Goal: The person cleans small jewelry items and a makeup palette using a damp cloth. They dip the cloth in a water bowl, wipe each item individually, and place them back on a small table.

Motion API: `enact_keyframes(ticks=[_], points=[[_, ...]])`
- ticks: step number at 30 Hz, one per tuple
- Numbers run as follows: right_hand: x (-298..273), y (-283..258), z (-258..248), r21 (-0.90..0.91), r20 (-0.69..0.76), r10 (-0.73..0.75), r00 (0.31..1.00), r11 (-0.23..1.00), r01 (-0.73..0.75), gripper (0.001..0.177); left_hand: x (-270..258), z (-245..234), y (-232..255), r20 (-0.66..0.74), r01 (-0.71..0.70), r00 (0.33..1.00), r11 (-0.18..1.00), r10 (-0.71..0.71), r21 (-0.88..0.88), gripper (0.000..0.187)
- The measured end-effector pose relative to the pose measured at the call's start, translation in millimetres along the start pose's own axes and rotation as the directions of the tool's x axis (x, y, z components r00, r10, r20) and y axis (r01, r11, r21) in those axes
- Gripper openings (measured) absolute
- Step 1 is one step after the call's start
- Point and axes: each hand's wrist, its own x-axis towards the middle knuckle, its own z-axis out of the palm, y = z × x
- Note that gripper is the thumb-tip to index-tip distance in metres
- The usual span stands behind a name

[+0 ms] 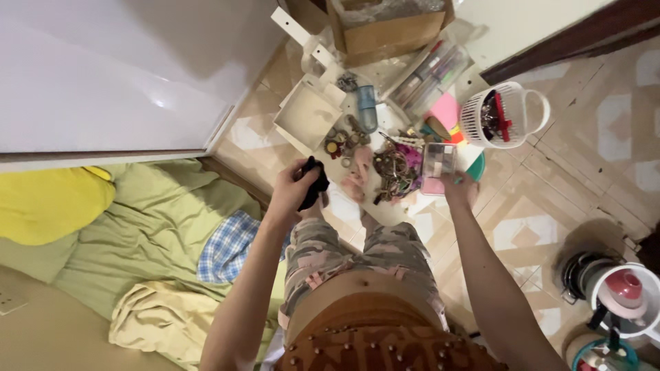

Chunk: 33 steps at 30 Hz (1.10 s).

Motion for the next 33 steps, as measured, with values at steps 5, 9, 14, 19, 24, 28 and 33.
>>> enact_keyframes(ticks=[5,9,14,19,24,28,33], points=[[-52.9,-92.3,5.1,0.128,-0.208,-0.491,0.846,0.844,0.521,0.039,7.0,-9.5,13.1,0.110,0.119,0.986,0.992,-0.123,0.040,0.030],[-112.8,-168.6,32.0,0.230,0.164,-0.647,0.745,0.759,0.609,0.065,13.2,-10.7,25.6,0.165,0.106,0.979,0.990,-0.121,0.097,0.027],[-136.0,-185.8,64.8,0.144,0.302,-0.551,0.778,0.833,0.534,0.067,21.7,-13.2,34.5,0.165,0.143,0.973,0.985,-0.158,0.101,0.027],[-119.9,-165.6,58.3,0.124,0.319,-0.442,0.838,0.896,0.426,0.034,21.7,-14.0,33.3,0.202,0.088,0.974,0.991,-0.107,0.100,0.026],[-112.4,-143.2,-7.4,0.462,0.247,-0.350,0.904,0.862,0.207,0.037,18.2,4.2,0.9,0.247,0.085,0.961,0.983,-0.124,0.161,0.032],[-116.8,-131.1,-48.9,0.514,0.156,-0.308,0.938,0.836,0.190,0.036,30.4,43.4,-52.7,0.176,0.136,0.968,0.965,-0.178,0.226,0.058],[-131.0,-114.0,-72.6,0.502,0.175,-0.216,0.961,0.859,0.102,0.035,61.9,81.1,-113.9,0.081,-0.149,0.989,0.888,0.126,0.436,0.075]])
